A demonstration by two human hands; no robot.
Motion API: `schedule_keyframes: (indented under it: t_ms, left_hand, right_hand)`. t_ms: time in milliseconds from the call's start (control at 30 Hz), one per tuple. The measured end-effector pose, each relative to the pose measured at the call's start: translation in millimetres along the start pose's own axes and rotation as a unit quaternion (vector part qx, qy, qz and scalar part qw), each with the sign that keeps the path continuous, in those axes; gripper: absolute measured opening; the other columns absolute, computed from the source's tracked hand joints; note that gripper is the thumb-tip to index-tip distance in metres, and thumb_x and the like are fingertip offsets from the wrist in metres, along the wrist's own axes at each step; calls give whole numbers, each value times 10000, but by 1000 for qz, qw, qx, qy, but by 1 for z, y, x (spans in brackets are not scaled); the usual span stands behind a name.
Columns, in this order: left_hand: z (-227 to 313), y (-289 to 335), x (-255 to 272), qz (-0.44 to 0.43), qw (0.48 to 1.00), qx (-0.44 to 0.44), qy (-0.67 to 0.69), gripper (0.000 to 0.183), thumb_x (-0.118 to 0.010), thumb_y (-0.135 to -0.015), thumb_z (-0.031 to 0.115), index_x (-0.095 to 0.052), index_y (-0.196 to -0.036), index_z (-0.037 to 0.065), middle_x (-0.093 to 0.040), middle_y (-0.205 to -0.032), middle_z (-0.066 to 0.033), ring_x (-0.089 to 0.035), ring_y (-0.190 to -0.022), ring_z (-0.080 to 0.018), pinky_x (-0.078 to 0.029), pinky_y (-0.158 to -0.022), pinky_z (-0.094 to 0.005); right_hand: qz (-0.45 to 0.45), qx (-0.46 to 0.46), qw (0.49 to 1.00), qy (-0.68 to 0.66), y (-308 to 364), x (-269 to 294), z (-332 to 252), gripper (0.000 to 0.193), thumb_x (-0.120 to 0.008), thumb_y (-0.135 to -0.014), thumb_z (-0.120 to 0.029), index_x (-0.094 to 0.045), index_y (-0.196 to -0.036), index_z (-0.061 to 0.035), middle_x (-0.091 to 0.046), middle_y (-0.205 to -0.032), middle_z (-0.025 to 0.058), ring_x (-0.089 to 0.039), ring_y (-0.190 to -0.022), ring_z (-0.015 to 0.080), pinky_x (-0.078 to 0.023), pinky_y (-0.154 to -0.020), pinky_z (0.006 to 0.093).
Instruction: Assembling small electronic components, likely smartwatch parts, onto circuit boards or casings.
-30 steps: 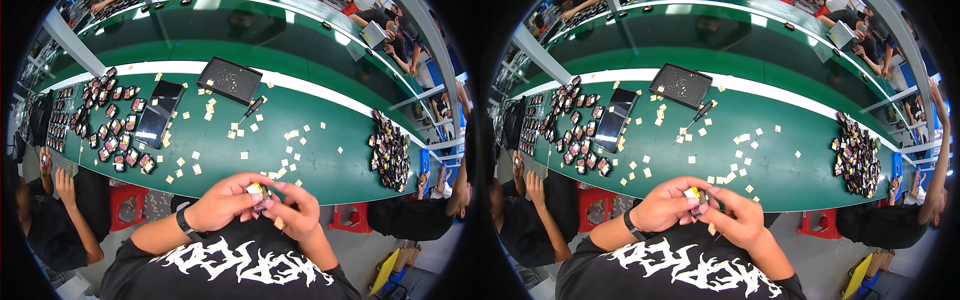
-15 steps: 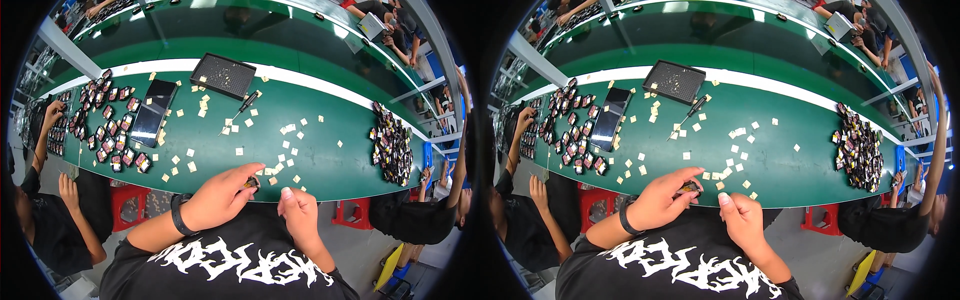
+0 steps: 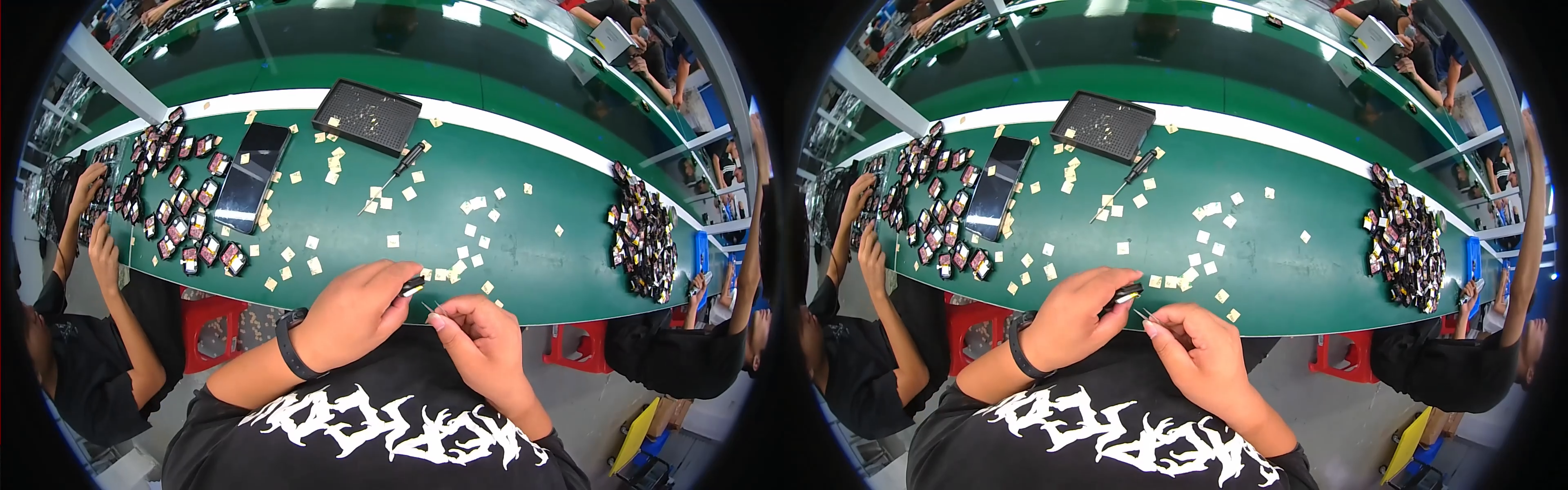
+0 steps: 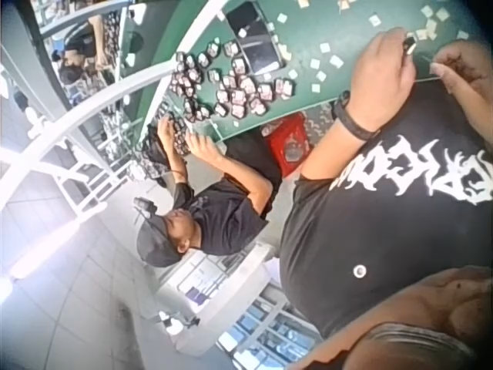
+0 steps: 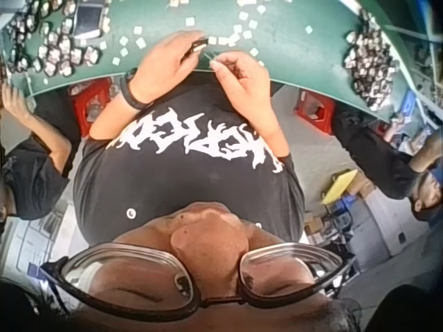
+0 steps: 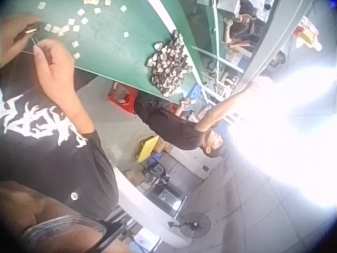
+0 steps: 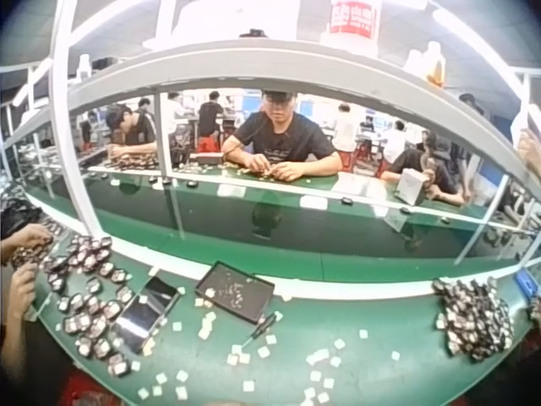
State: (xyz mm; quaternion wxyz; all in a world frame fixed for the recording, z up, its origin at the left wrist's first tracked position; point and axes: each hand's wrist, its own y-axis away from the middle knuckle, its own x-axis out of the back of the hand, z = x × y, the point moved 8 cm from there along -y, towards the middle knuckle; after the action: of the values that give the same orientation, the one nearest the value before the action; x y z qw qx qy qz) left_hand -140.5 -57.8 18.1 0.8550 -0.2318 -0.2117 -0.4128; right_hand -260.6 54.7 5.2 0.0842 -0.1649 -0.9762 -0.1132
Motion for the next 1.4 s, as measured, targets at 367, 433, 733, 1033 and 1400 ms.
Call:
schedule_keyframes:
  t_ms: [367, 433, 733, 1033, 1400]
  left_hand:
    - [-2, 2, 1, 5, 1000, 3, 12, 295, -685, -839, -3, -658, -1133, 1, -675, -913, -141, -657, -772, -285, -531, -647, -352]
    - [-4, 1, -3, -31, 999, 15, 21, 284, -669, -865, 12, -651, -1148, 4, -663, -925, -137, -646, -753, -260, -525, -630, -335]
    - [-14, 3, -13, -148, 978, 49, 141, 276, -569, -960, 62, -583, -1228, -6, -652, -977, -145, -638, -854, -284, -502, -768, -360]
    - [-17, 12, -23, -182, 951, 55, 244, 233, -484, -1015, 99, -540, -1216, -5, -628, -907, -134, -611, -759, -266, -477, -691, -371]
    - [-20, 25, -35, -212, 818, 272, 461, 238, -486, -984, 76, -566, -1192, -5, -620, -890, -59, -523, -688, -116, -443, -625, -289]
  right_hand:
    - [38, -73, 996, -28, -7, -3, 8, 105, -691, -919, -33, -668, -993, 37, -655, -834, 45, -633, -653, 81, -507, -575, 218]
    - [32, -133, 987, -86, -8, -5, 17, 116, -690, -921, -37, -656, -1005, 36, -657, -821, 39, -633, -646, 81, -505, -566, 215]
    - [-19, -201, 933, -298, -10, -16, 33, 130, -684, -909, 8, -557, -936, -3, -672, -795, 83, -597, -563, 89, -446, -453, 220]
    - [26, -193, 942, -272, 1, -15, 30, 162, -703, -906, 13, -547, -913, -33, -643, -749, 57, -570, -542, 65, -398, -434, 207]
    - [12, 137, 989, 59, 5, -8, -4, 384, -849, -790, -53, -646, -1111, -2, -625, -764, 27, -485, -558, 47, -391, -488, 197]
